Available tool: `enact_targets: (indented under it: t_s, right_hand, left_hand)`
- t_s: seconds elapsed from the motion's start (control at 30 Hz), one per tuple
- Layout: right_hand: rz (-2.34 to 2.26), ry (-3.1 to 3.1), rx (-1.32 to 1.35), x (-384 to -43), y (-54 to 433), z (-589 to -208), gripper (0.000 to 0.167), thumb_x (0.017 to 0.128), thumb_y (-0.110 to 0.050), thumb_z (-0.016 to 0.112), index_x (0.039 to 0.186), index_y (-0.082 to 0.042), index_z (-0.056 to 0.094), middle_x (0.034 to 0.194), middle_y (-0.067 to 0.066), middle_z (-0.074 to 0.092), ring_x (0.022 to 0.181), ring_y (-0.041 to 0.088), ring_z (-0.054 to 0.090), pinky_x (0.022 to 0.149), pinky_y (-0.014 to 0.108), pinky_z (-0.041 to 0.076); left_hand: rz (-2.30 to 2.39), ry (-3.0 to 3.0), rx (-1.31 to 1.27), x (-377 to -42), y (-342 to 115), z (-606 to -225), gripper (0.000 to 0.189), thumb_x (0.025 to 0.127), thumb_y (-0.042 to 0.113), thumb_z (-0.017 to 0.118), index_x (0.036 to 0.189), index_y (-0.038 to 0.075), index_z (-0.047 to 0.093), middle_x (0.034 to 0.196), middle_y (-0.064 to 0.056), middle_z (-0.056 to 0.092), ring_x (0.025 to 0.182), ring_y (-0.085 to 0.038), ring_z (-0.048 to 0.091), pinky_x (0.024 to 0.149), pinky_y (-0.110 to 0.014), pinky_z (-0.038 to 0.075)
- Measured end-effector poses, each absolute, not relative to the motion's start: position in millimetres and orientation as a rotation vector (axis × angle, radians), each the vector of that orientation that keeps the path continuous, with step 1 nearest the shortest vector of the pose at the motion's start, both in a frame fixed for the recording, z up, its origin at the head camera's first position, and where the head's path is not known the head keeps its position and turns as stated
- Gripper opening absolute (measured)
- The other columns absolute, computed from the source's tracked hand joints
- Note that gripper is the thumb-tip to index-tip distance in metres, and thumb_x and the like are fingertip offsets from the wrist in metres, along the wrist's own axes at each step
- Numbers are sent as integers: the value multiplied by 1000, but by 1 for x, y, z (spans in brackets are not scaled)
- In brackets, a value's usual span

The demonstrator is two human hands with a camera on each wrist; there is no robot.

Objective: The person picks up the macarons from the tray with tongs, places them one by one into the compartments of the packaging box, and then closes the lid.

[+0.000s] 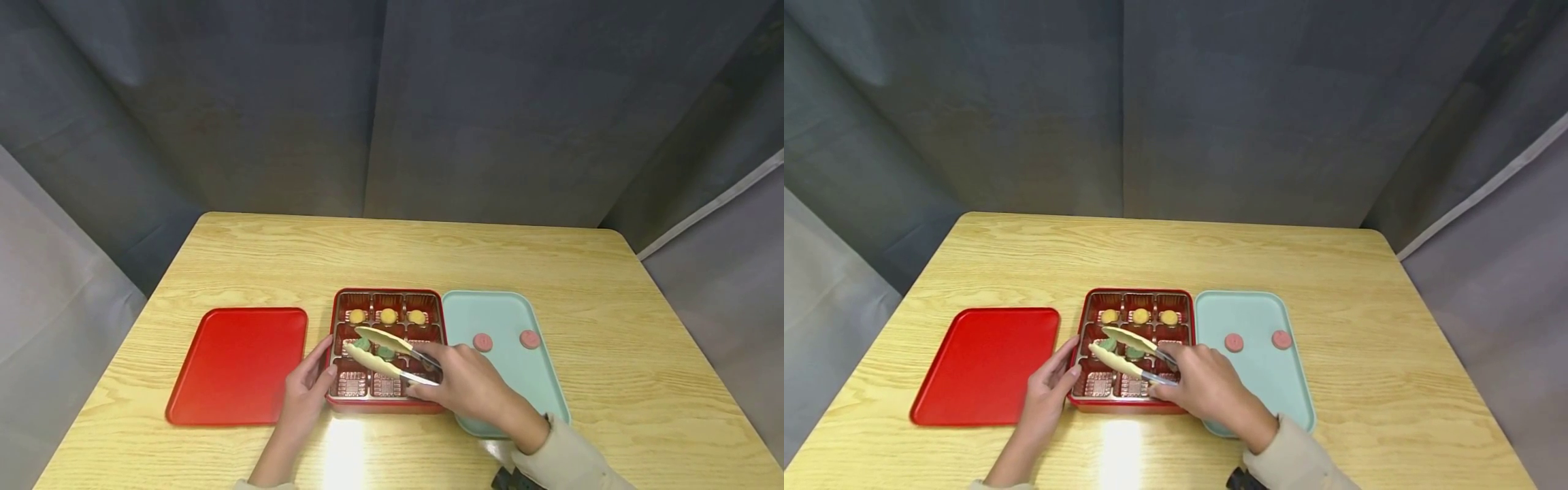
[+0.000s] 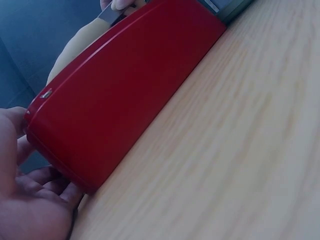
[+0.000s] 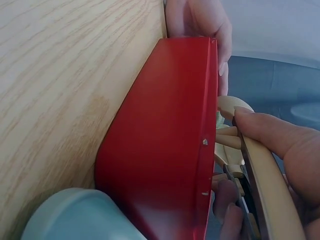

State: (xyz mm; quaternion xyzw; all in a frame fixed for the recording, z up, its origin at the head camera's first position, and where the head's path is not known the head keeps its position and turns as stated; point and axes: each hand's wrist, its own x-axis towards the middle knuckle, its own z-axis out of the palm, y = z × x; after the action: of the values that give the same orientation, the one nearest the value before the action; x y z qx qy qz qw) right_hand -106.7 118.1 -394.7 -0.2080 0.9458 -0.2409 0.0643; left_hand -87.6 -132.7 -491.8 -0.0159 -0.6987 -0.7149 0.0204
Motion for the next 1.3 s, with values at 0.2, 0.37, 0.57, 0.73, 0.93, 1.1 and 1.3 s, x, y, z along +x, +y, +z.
enact_targets:
  t_s: [0.2,0.37,0.57,0.73,0.93,1.1,1.3]
  right_hand:
    - [-745,2851,-637,-107,118,-394,65,71,-40,80,124,-8,61,62,-12,53,48,3,38,44,18,36]
    - [-752,2849,-611,-107,119,-393,65,71,-41,80,124,-8,61,60,-11,52,47,3,37,45,19,36]
    - [-779,2860,-566,-107,124,-393,59,70,-39,81,119,-10,63,63,-11,55,50,3,44,45,18,39]
    - [-799,2869,-543,-106,130,-393,56,70,-39,80,117,-12,63,63,-11,55,50,3,44,41,18,38]
    - [-820,2871,-485,-105,138,-392,53,71,-36,81,116,-14,65,65,-8,56,48,3,42,39,19,36]
    - [-815,2907,-456,-105,144,-387,53,71,-34,81,116,-13,65,75,0,57,55,7,43,42,19,36]
    - [-813,2943,-449,-105,154,-385,51,72,-38,79,115,-15,66,68,-2,51,53,7,37,42,20,30]
  left_hand:
    - [-2244,-2127,-54,-88,-133,-493,51,92,5,56,141,8,42,150,-10,35,138,-21,31,105,-17,35]
    - [-2251,-2131,-47,-89,-133,-493,51,92,6,56,141,9,42,150,-9,34,137,-21,31,103,-16,36]
    - [-2253,-2146,-34,-88,-133,-492,52,92,5,55,142,11,42,151,-8,33,138,-21,30,104,-16,35]
    - [-2253,-2161,17,-87,-133,-492,52,92,5,54,142,17,43,151,-5,34,138,-17,32,104,-15,35]
    - [-2243,-2191,15,-88,-134,-492,52,93,8,55,142,18,42,152,-5,31,140,-19,28,104,-15,33]
    - [-2247,-2192,0,-88,-135,-493,51,93,11,56,142,20,42,152,-4,32,140,-18,28,105,-15,32]
    - [-2245,-2195,3,-88,-135,-494,51,93,12,57,142,20,43,152,-4,32,140,-16,28,106,-14,30]
